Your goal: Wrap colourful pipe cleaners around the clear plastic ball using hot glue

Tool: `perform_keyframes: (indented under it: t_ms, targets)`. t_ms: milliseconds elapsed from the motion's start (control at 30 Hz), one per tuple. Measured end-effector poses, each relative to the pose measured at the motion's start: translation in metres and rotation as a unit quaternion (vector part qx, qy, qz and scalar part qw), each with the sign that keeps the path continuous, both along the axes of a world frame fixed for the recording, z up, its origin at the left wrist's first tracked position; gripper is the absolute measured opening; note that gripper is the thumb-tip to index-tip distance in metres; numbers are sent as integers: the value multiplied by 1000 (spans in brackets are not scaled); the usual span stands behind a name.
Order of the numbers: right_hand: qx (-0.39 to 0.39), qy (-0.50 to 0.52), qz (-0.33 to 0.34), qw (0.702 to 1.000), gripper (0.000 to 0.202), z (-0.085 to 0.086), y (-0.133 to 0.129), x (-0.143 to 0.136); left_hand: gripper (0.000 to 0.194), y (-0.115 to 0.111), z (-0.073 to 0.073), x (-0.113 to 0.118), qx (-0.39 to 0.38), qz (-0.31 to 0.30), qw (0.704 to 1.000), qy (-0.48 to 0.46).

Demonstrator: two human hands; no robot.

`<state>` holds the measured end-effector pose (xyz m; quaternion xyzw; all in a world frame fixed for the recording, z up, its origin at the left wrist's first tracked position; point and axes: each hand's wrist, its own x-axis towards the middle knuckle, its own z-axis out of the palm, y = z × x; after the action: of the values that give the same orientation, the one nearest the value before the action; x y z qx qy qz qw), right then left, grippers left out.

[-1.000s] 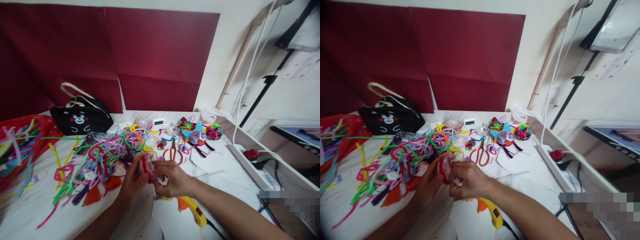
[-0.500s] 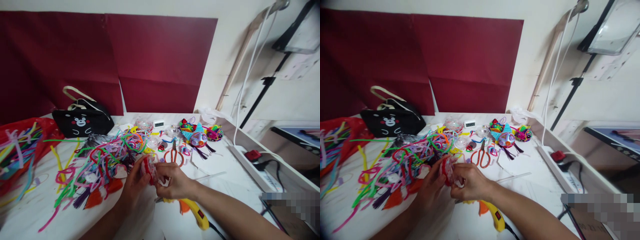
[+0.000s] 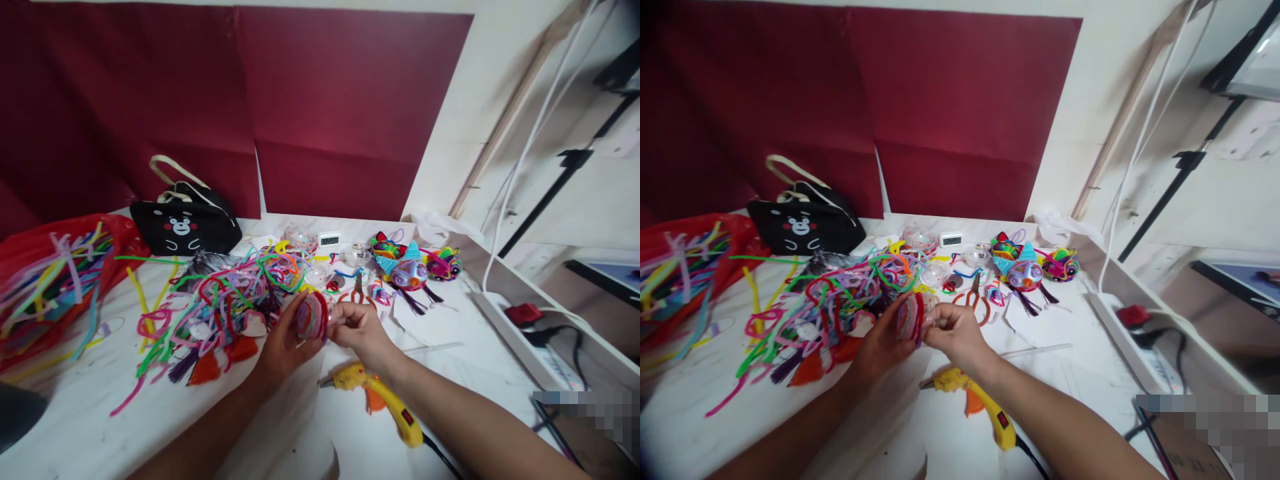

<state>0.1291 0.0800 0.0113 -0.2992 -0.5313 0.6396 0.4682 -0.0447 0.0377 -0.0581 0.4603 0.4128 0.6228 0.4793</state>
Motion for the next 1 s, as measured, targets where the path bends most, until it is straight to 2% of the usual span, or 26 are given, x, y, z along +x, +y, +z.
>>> perform_keyframes:
  t_ms: [233,367,467,633,733,833,1000]
  targets:
    - [-79,7,25,997,9,-8,-1,-2,82,-5,15,1,-14,14,1000,5]
    - [-102,20,35,994,9,-14,0,-3,76,-4,14,2,-7,53,998,19]
    - [-111,34,40,992,8,-14,0,-4,75,-4,13,2,-15,61,997,35]
    - [-121,39,41,991,6,-14,-1,-6,83,-4,6,1,-12,69,997,43]
    - [-125,35,47,990,12,-14,-2,-6,85,-4,4,2,-14,78,996,50]
    - [-128,38,55,990,17,-14,-5,-7,84,-6,6,2,-13,87,995,57]
    - [-139,35,52,988,12,-14,-9,-8,81,-10,11,1,2,87,992,90]
